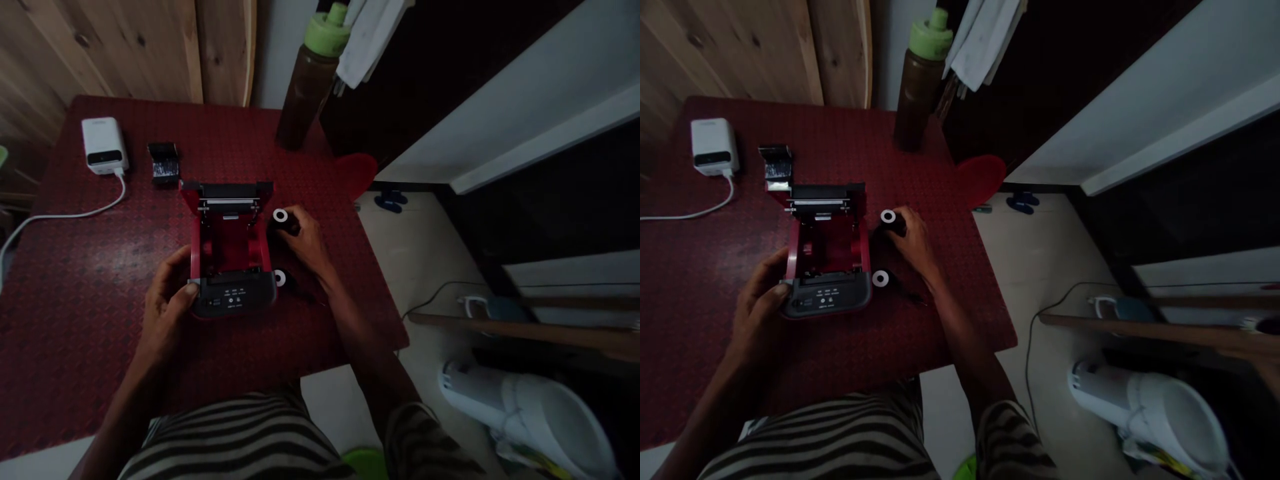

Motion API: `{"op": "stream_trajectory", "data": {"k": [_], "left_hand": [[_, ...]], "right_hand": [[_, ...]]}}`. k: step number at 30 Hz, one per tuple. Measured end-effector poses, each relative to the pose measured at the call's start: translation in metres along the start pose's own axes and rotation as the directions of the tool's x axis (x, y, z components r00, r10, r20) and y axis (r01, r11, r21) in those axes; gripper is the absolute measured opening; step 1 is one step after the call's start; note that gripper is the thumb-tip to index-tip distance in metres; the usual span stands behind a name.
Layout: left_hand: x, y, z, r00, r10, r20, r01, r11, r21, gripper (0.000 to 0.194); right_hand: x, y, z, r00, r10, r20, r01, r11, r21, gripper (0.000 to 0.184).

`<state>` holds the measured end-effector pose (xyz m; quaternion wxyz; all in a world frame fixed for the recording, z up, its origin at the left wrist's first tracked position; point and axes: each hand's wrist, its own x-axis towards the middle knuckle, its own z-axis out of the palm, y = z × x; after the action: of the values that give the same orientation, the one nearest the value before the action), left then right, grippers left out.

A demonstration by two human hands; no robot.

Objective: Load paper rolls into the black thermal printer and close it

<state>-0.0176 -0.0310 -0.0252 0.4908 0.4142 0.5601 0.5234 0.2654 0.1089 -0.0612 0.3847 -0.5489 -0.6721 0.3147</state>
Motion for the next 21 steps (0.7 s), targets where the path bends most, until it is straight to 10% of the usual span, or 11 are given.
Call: {"op": "stream_trajectory", "data": {"k": [7, 12, 21], "left_hand": [[-0.003, 0.006, 0.003, 0.999, -0.036, 0.022, 0.036, 0.999, -0.008, 0.065], [-0.004, 0.006, 0.004, 0.999, -0.022, 0.029, 0.023, 0.999, -0.027, 0.064], [-0.003, 0.011, 0.006, 0.996, 0.036, 0.087, -0.032, 0.998, -0.045, 0.056]], "right_hand": [[-0.011, -0.028, -0.033, 0.997, 0.02, -0.07, -0.012, 0.993, 0.114, 0.029], [-0.031, -0.097, -0.066, 0.984, -0.042, 0.174, 0.014, 0.987, 0.158, 0.029], [-0.031, -0.158, -0.003, 0.82, -0.219, 0.529, 0.462, 0.8, -0.384, 0.024]]}}
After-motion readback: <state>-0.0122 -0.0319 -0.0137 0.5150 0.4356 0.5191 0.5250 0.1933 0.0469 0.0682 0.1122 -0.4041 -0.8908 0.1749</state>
